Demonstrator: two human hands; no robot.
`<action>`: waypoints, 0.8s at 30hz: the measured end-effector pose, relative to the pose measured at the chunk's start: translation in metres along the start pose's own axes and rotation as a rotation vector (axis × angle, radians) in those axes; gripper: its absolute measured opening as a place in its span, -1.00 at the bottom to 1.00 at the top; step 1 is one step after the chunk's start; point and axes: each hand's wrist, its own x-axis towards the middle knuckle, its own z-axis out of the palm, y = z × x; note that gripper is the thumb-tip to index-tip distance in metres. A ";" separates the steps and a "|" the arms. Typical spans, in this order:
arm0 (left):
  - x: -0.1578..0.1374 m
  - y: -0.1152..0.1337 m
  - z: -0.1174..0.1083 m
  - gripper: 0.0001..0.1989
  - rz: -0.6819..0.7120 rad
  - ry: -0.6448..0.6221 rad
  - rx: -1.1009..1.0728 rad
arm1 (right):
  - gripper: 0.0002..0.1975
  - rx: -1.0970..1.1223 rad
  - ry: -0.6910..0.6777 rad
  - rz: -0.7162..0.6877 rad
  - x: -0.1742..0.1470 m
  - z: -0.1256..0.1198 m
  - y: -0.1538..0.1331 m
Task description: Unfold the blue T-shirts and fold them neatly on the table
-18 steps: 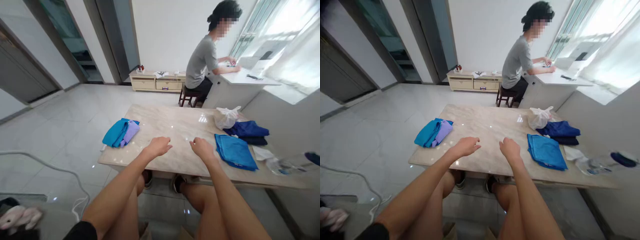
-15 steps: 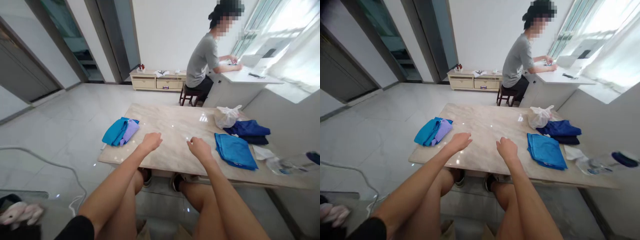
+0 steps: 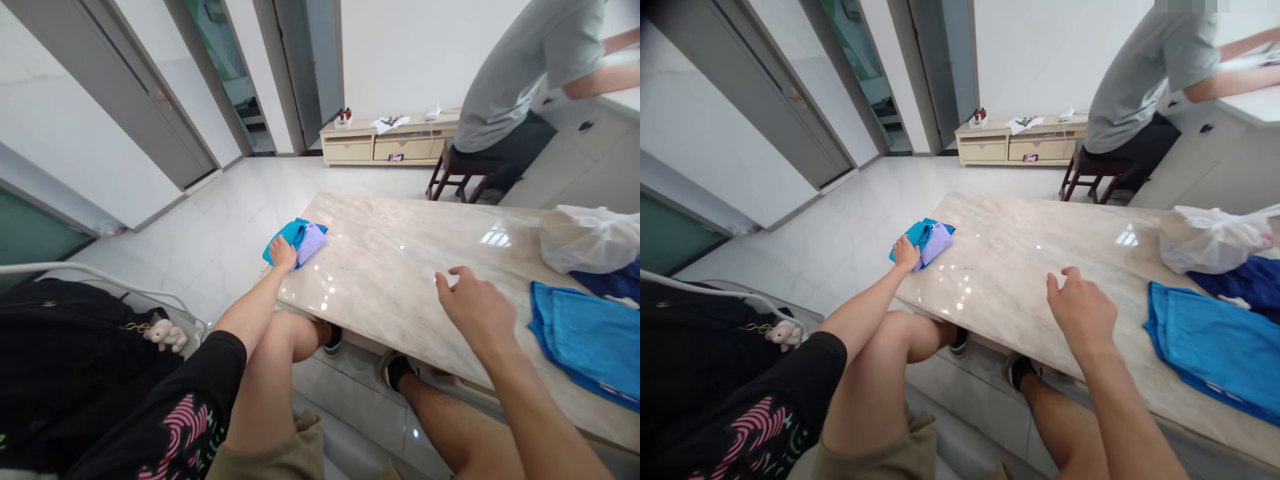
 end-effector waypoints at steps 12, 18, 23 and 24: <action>0.070 0.021 -0.003 -0.48 0.330 -0.156 0.256 | -0.49 -0.040 -0.128 0.039 0.012 -0.001 -0.004; 0.047 0.038 0.018 -0.38 0.501 -0.270 0.322 | -0.50 -0.102 -0.180 0.030 0.017 0.003 -0.007; -0.012 0.025 -0.034 -0.49 0.636 -0.375 0.261 | -0.50 -0.085 -0.190 0.009 0.019 0.007 -0.001; -0.036 0.019 -0.051 -0.52 0.654 -0.364 0.223 | -0.49 -0.078 -0.183 0.004 0.019 0.008 0.001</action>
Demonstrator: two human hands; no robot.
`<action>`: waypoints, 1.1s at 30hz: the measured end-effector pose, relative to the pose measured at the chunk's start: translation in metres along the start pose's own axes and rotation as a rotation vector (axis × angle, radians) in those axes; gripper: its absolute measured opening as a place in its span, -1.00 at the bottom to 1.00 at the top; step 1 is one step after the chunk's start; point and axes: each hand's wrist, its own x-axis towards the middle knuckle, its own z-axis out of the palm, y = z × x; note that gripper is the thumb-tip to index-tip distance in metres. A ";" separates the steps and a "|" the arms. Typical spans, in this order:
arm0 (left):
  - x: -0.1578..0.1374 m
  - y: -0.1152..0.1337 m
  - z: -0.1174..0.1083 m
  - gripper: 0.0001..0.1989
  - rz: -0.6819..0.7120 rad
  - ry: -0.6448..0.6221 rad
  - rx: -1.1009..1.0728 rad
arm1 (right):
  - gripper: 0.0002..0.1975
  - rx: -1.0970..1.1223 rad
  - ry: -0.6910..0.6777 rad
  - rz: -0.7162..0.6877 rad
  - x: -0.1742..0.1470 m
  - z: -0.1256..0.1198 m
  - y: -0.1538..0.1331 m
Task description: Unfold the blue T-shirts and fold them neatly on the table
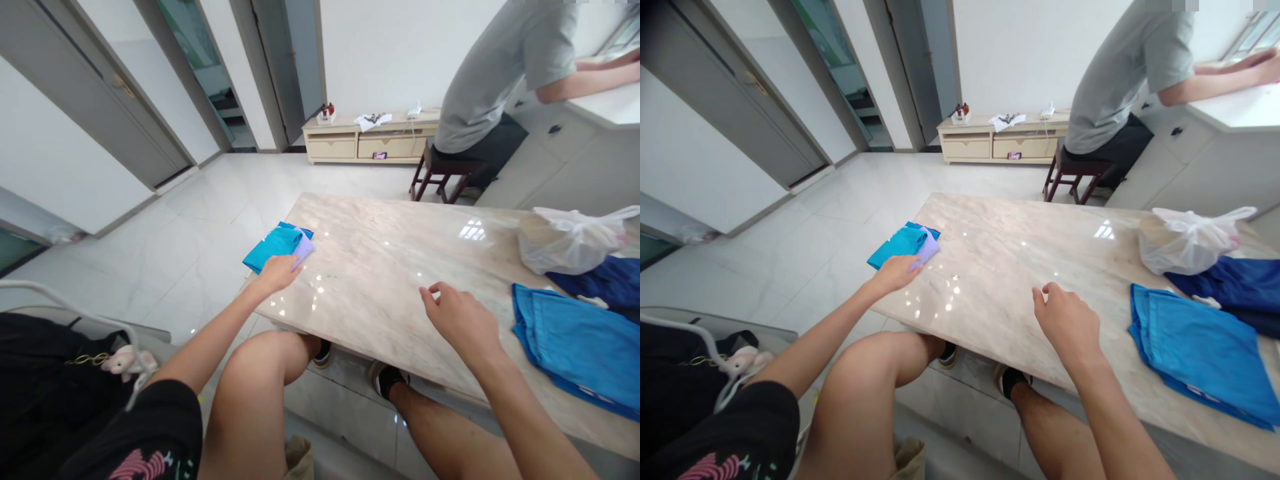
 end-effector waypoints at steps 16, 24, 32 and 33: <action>-0.268 0.130 0.013 -0.74 0.451 0.480 -0.077 | -0.57 0.076 0.237 0.159 -0.153 -0.010 -0.019; -0.315 0.109 0.054 -0.56 0.438 0.613 -0.137 | -0.18 0.112 0.733 -0.131 -0.339 0.118 -0.001; -0.327 0.114 0.052 -0.41 0.395 0.537 -0.128 | -0.10 0.154 0.614 -0.158 -0.352 0.116 -0.025; -0.322 0.112 0.048 -0.39 0.370 0.553 -0.137 | -0.10 0.157 0.591 -0.163 -0.348 0.112 -0.027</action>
